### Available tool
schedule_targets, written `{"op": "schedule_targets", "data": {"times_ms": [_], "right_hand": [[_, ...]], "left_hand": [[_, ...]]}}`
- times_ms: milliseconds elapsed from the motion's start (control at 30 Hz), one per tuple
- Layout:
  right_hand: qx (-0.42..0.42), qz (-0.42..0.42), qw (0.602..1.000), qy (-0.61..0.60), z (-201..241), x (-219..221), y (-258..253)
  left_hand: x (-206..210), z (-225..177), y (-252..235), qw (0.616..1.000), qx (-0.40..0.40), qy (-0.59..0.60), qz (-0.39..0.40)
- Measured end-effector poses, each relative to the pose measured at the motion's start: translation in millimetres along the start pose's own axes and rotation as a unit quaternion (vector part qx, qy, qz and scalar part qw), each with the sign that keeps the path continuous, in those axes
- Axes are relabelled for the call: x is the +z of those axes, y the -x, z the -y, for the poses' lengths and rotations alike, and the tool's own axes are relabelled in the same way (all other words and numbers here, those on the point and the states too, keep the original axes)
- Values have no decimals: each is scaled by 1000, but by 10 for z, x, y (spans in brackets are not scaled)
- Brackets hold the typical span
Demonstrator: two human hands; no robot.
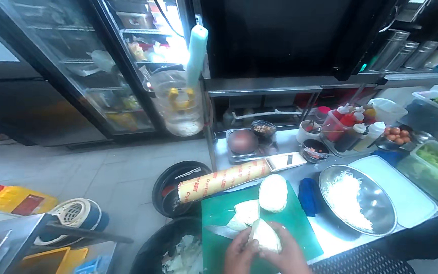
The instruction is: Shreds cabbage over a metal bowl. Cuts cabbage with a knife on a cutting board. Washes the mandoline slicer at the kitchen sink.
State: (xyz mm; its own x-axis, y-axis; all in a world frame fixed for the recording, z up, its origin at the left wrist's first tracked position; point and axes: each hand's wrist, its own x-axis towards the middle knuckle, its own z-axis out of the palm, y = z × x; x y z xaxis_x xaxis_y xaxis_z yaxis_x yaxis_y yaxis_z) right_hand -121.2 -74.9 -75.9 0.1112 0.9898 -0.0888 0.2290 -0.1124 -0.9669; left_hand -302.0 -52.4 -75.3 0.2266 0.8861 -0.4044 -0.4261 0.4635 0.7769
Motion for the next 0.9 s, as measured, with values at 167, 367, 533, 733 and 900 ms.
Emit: {"op": "schedule_targets", "data": {"times_ms": [167,367,533,733,900], "right_hand": [[18,25,998,-57,24,37,20],[98,12,977,-191,34,51,5],[99,-19,970,-221,88,82,48],[59,-27,978,-199,56,86,72],[99,-23,950,-295,28,46,77]], "left_hand": [[-51,62,-54,999,-33,44,1],[-51,69,-52,997,-36,67,-11],[20,113,-7,997,-19,72,-29],[97,170,-63,997,-15,63,-41],[154,155,-95,999,-14,34,-33]]}}
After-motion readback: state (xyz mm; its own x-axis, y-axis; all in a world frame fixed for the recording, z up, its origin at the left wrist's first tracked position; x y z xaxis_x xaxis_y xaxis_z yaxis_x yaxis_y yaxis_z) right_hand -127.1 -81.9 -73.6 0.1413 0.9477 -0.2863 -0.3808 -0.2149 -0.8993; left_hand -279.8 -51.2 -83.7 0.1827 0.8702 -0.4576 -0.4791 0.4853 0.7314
